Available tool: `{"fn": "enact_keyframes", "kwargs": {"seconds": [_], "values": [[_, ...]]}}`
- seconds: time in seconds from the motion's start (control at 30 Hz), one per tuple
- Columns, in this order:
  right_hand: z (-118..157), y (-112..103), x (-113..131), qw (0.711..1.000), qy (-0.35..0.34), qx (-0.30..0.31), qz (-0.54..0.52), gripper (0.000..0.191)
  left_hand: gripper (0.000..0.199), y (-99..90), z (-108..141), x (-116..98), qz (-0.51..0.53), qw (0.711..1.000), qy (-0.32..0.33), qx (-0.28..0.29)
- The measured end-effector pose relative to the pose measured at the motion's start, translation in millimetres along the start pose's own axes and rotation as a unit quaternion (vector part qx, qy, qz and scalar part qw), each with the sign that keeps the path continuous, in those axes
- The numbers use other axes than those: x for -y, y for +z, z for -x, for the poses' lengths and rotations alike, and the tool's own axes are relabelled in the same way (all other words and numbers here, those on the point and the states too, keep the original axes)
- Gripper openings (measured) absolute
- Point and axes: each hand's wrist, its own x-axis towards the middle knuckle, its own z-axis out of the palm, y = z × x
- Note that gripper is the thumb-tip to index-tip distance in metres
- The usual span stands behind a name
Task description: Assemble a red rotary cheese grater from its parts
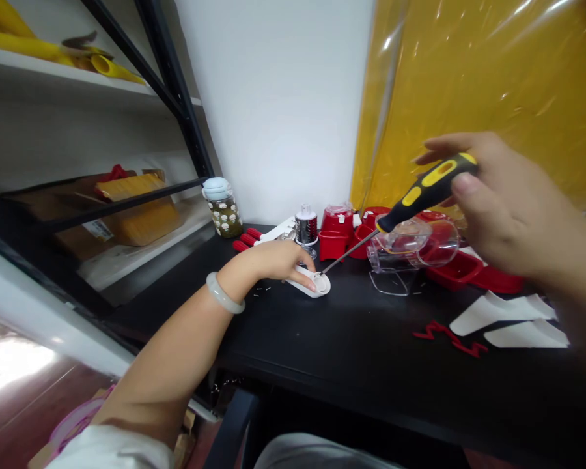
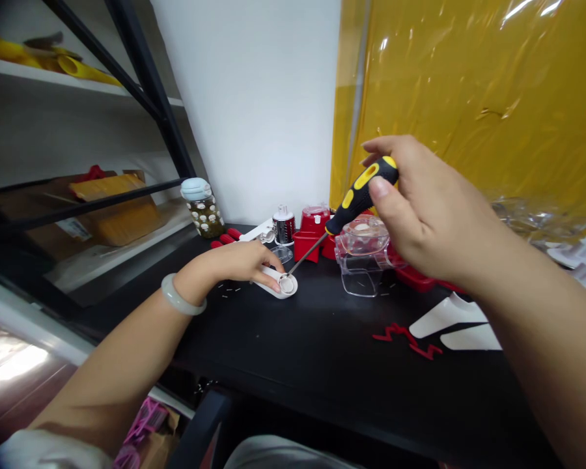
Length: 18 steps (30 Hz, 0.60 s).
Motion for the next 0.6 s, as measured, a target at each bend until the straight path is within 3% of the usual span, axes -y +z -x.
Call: {"fn": "enact_keyframes", "kwargs": {"seconds": [0.1,0.23,0.33,0.5,0.6], "values": [[-1.7,-14.3,3.1,0.998,-0.008,0.035,0.049,0.056,0.050,-0.4,-0.3,0.0,-0.002,1.000,0.001,0.004],[-3.2,-25.4,12.1,0.997,0.032,0.054,0.045,0.055,0.048,-1.6,-0.3,-2.5,-0.020,1.000,0.013,-0.002],[-3.3,-25.9,15.9,0.997,0.032,0.046,0.047,0.053,0.047,-1.6,-0.1,-3.6,-0.027,0.999,0.019,-0.005],[-3.4,-23.2,17.6,0.991,-0.034,0.052,0.122,0.057,0.048,-0.6,-0.5,-0.9,-0.011,1.000,0.020,-0.008],[-1.9,-25.3,14.6,0.988,-0.015,0.083,0.131,0.055,0.048,-0.4,-0.5,0.1,-0.007,1.000,0.016,-0.008]]}}
